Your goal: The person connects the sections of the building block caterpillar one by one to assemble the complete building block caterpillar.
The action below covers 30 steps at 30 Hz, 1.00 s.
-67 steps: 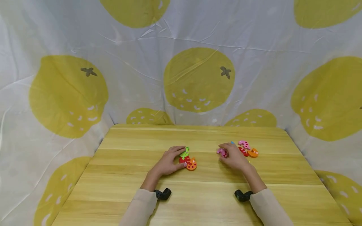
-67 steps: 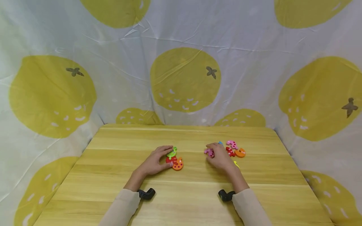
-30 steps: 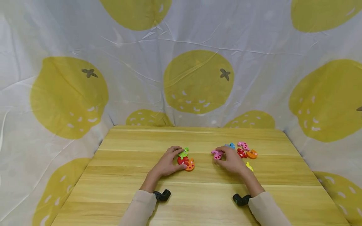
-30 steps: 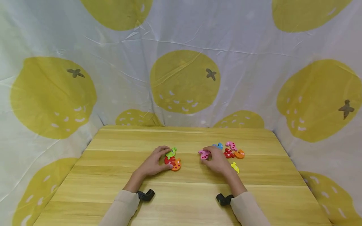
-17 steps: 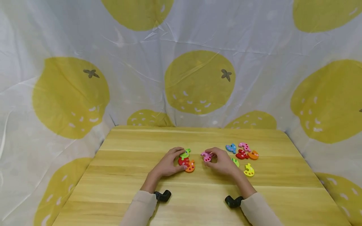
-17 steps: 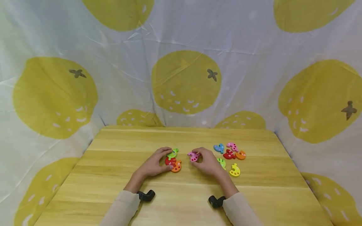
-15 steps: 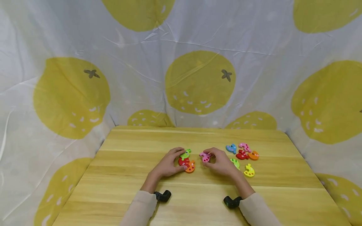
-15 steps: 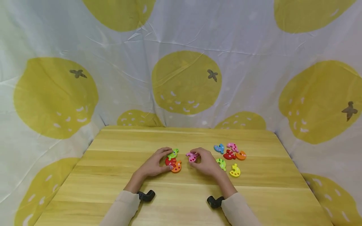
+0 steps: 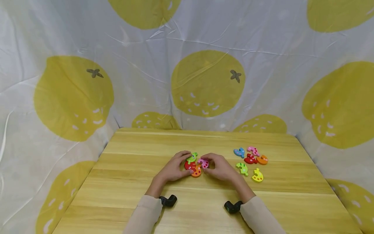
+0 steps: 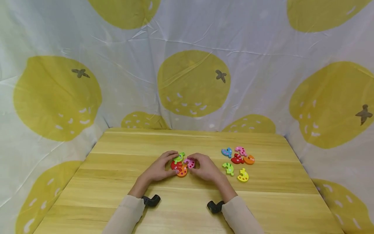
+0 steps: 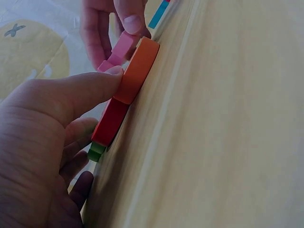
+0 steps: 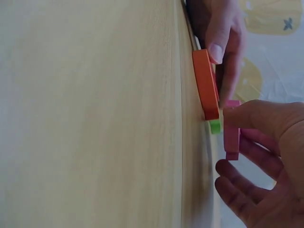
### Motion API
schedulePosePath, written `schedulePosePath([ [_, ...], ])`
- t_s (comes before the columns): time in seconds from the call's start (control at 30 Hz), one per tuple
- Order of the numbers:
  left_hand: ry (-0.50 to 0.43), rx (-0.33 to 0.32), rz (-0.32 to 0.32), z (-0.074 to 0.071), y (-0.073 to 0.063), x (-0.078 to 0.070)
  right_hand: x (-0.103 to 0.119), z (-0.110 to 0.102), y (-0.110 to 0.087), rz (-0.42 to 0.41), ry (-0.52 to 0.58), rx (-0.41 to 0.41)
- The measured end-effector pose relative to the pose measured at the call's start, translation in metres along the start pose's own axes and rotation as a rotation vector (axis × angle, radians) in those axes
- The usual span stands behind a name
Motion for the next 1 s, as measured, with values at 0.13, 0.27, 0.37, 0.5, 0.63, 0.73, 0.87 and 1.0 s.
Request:
schedulePosePath([
  [0.13, -0.011, -0.007, 0.006, -0.0003, -0.0003, -0.0005, 0.0008, 0.002, 0.0022, -0.027, -0.009, 0.025],
  [0.27, -0.007, -0.008, 0.011, 0.0001, 0.0002, -0.0005, 0.0003, 0.0036, 0.0033, -0.027, -0.018, 0.036],
  [0.37, -0.007, -0.007, 0.009, 0.0001, 0.0001, -0.0005, 0.0001, 0.0044, 0.004, -0.03, -0.018, 0.035],
  [0.5, -0.013, -0.007, 0.009, -0.0005, -0.0004, -0.0003, 0.001, 0.0054, 0.0047, -0.044, -0.03, 0.032],
  [0.63, -0.006, -0.001, 0.007, -0.0002, -0.0002, -0.0009, 0.0017, 0.0055, 0.0035, -0.055, -0.039, 0.032],
  [0.73, 0.005, 0.007, 0.004, 0.0, -0.0004, -0.0011, 0.0021, 0.0058, 0.0033, -0.061, -0.044, 0.035],
  [0.87, 0.014, 0.023, 0.002, 0.0004, -0.0009, -0.0009, 0.0029, 0.0061, 0.0051, -0.071, -0.079, 0.041],
  [1.0, 0.013, 0.028, 0.003, 0.0005, -0.0011, -0.0007, 0.0034, 0.0076, 0.0078, -0.075, -0.137, 0.071],
])
Point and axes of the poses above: each hand's wrist, its own y-axis towards the middle knuckle, its own z-axis out of the palm, x = y × z, the point moved 3 cm from there along y, towards the middle knuckle, and after that the axes turned 14 degrees about -z, right-handed, at the moved point
